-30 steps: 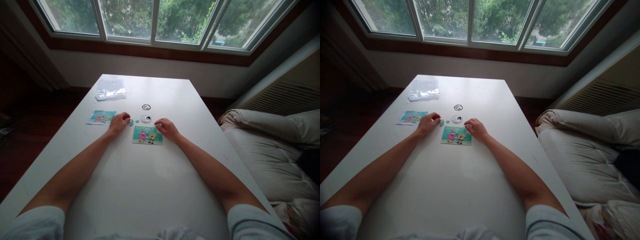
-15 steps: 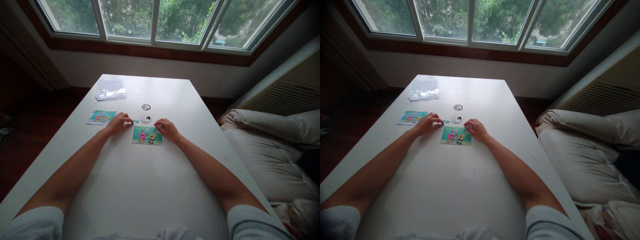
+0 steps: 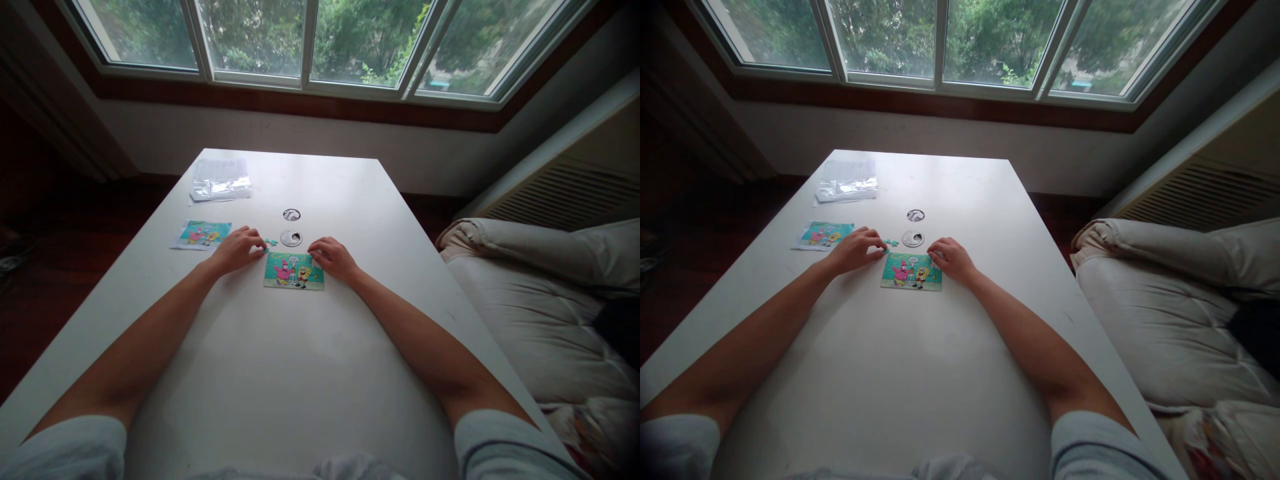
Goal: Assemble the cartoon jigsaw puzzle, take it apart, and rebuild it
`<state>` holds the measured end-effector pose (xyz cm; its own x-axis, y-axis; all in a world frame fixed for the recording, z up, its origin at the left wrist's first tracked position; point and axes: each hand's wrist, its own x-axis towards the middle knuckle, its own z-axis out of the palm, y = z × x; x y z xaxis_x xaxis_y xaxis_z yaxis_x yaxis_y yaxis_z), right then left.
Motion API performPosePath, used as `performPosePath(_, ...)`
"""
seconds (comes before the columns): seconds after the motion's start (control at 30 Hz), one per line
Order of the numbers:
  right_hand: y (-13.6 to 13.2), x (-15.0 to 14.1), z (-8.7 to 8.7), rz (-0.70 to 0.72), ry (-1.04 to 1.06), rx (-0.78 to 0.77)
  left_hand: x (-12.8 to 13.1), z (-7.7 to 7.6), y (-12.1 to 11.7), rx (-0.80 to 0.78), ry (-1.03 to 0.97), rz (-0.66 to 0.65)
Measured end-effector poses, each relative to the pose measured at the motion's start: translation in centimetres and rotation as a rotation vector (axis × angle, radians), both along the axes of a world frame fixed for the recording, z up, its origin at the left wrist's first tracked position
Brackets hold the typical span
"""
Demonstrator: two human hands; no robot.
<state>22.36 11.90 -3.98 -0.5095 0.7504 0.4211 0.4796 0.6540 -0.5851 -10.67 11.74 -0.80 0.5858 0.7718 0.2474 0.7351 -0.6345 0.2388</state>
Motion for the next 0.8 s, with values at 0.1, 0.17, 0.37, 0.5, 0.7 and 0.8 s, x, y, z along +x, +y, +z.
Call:
performPosePath(0.1, 0.1, 0.0, 0.0, -0.003, 0.000, -0.001, 0.7, -0.1, -0.3, -0.029, -0.014, 0.045)
performPosePath(0.17, 0.1, 0.0, 0.0, -0.003, 0.001, 0.002, 1.2, -0.3, -0.5, -0.048, -0.029, 0.081)
performPosePath(0.37, 0.1, -0.1, 0.0, 0.001, 0.000, 0.010, 2.5, -0.6, -1.1, -0.054, -0.052, 0.157)
performPosePath(0.5, 0.0, -0.1, 0.2, 0.004, 0.001, 0.010, 2.9, -0.8, -1.2, -0.048, -0.058, 0.158)
performPosePath(0.7, 0.1, -0.1, 0.1, 0.004, -0.024, 0.027, 3.2, -1.0, -1.2, -0.086, -0.189, 0.195)
performPosePath(0.8, 0.0, -0.2, -0.1, 0.003, -0.085, 0.061, 4.0, -1.0, -1.6, -0.130, -0.266, 0.192)
